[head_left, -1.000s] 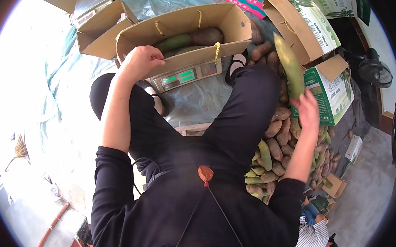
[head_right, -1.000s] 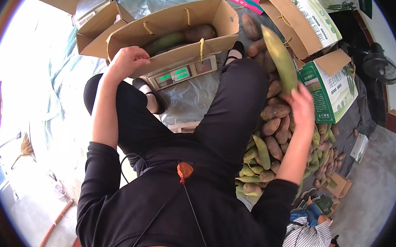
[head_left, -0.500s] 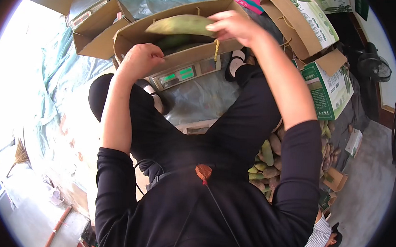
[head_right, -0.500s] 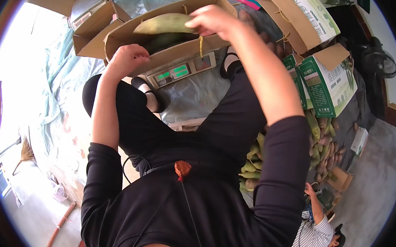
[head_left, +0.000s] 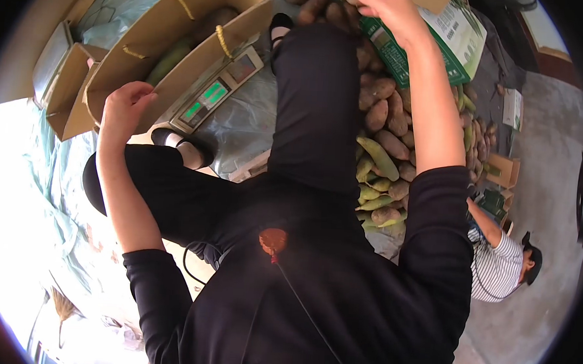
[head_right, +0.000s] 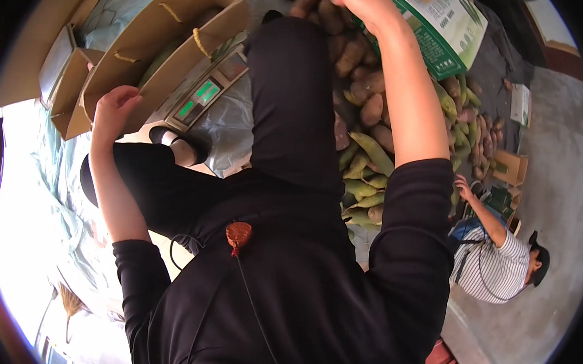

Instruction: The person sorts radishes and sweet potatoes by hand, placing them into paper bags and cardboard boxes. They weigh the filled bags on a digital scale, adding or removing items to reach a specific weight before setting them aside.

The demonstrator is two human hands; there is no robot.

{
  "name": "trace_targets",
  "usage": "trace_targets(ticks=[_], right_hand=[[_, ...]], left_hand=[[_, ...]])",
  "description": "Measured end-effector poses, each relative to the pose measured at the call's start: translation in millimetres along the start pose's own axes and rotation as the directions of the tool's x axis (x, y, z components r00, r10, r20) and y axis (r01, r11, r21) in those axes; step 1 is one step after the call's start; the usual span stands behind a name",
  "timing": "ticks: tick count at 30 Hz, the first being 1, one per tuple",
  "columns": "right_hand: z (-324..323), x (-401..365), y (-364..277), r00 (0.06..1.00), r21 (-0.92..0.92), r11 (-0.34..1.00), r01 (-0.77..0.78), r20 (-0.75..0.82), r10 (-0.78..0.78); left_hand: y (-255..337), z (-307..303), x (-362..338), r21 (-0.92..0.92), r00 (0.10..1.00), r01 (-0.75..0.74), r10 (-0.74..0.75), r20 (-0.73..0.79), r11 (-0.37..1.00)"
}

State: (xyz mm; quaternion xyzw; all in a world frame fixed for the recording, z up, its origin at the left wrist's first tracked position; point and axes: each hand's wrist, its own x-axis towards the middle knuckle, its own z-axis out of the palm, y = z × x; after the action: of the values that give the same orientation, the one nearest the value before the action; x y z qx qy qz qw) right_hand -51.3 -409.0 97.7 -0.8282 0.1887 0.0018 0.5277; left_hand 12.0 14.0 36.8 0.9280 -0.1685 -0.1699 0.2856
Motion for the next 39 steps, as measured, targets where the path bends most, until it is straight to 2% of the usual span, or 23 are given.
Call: trace_targets(ticks=[2,4,6,7,8,9,11,12,13,14,15,17,20,21,22,23,26,28,29,31,35,37,39], right_hand=[[-28.8,-2.9,71.0,0.998,-0.201,0.978,-0.052,0.013,0.055],[-34.5,-25.0,130.9,0.993,-0.207,0.977,-0.050,-0.111,0.028],[-40.0,-46.5,196.7,0.979,-0.229,0.955,-0.190,-0.112,0.168],[-39.0,-57.6,239.8,0.984,-0.367,0.918,-0.150,-0.141,0.104],[-32.8,-64.9,256.2,0.987,-0.728,0.676,-0.113,-0.002,0.162],[-24.9,-73.9,271.1,0.958,-0.947,0.321,0.013,0.103,0.266],[-13.9,-105.9,335.4,0.930,-0.820,0.537,-0.198,0.016,0.367],[-6.0,-125.4,366.3,0.992,-0.903,0.429,-0.035,0.022,0.128],[-1.2,-143.1,383.8,0.990,-0.956,0.276,0.100,0.068,-0.122],[-1.8,-154.7,380.5,0.985,-0.894,0.443,-0.068,0.010,0.172],[0.3,-164.0,375.2,0.888,-0.804,0.532,-0.264,0.012,0.459],[14.5,-177.9,360.5,0.823,-0.830,0.426,-0.360,-0.067,0.564],[17.2,-193.2,349.1,0.724,-0.920,0.304,-0.246,0.035,0.689],[16.8,-196.2,355.8,0.697,-0.938,0.273,-0.214,0.049,0.716],[17.6,-199.2,358.3,0.723,-0.954,0.244,-0.177,0.042,0.690],[20.3,-200.8,360.1,0.749,-0.966,0.216,-0.141,0.039,0.661],[30.6,-202.7,363.4,0.782,-0.971,0.215,-0.107,0.051,0.621],[31.0,-203.2,353.0,0.746,-0.953,0.226,-0.203,-0.001,0.666],[32.2,-206.4,354.1,0.753,-0.955,0.232,-0.187,0.013,0.658],[30.6,-214.7,375.5,0.784,-0.906,0.310,-0.287,-0.036,0.620],[21.8,-215.5,357.8,0.809,-0.854,0.385,-0.350,-0.068,0.584],[6.9,-212.6,370.5,0.913,-0.674,0.643,-0.364,-0.121,0.390],[-5.0,-203.1,362.6,0.916,-0.599,0.702,-0.385,-0.152,0.372]], left_hand=[[2.5,2.4,0.6,0.008,1.000,0.002,-0.002,-0.004,1.000],[3.2,3.9,1.5,0.018,1.000,0.013,-0.013,-0.015,1.000],[3.4,5.7,3.1,-0.018,0.999,0.023,-0.024,-0.047,1.000],[2.0,6.3,4.6,-0.012,0.999,0.022,-0.022,-0.043,1.000],[-0.1,6.4,6.0,-0.048,0.999,0.025,-0.026,-0.027,0.999],[-1.5,6.6,6.7,-0.084,0.999,0.030,-0.031,-0.014,0.996],[-3.0,8.5,8.0,-0.092,0.999,0.014,-0.018,-0.040,0.996],[-3.1,6.9,7.5,-0.108,0.998,-0.002,-0.005,-0.065,0.994],[0.8,5.7,7.1,-0.094,0.996,0.003,-0.012,-0.089,0.996],[1.9,4.8,7.3,-0.076,0.994,-0.021,0.013,-0.109,0.997],[-0.5,5.8,8.4,-0.082,0.991,-0.015,0.004,-0.131,0.997],[2.2,5.7,9.3,-0.068,0.984,-0.022,0.009,-0.179,0.997],[-3.3,8.2,12.1,-0.038,0.973,-0.036,0.027,-0.228,0.999],[-7.8,8.8,14.6,0.021,0.966,-0.085,0.087,-0.244,0.996],[-8.3,9.2,14.2,0.093,0.960,-0.107,0.127,-0.249,0.990],[-6.0,10.3,12.6,0.037,0.962,-0.081,0.088,-0.257,0.996],[-11.0,12.4,15.2,0.108,0.947,-0.141,0.166,-0.276,0.984],[-8.7,12.7,15.1,0.113,0.950,-0.126,0.153,-0.273,0.986],[-8.4,12.8,14.9,0.115,0.951,-0.116,0.144,-0.274,0.987],[-8.2,13.3,13.7,0.115,0.952,-0.098,0.127,-0.280,0.988],[-9.9,15.3,16.8,0.099,0.965,-0.098,0.119,-0.233,0.990],[-9.1,14.9,15.9,0.106,0.968,-0.093,0.115,-0.224,0.990],[-5.0,14.9,15.7,0.137,0.976,-0.085,0.110,-0.190,0.987]])
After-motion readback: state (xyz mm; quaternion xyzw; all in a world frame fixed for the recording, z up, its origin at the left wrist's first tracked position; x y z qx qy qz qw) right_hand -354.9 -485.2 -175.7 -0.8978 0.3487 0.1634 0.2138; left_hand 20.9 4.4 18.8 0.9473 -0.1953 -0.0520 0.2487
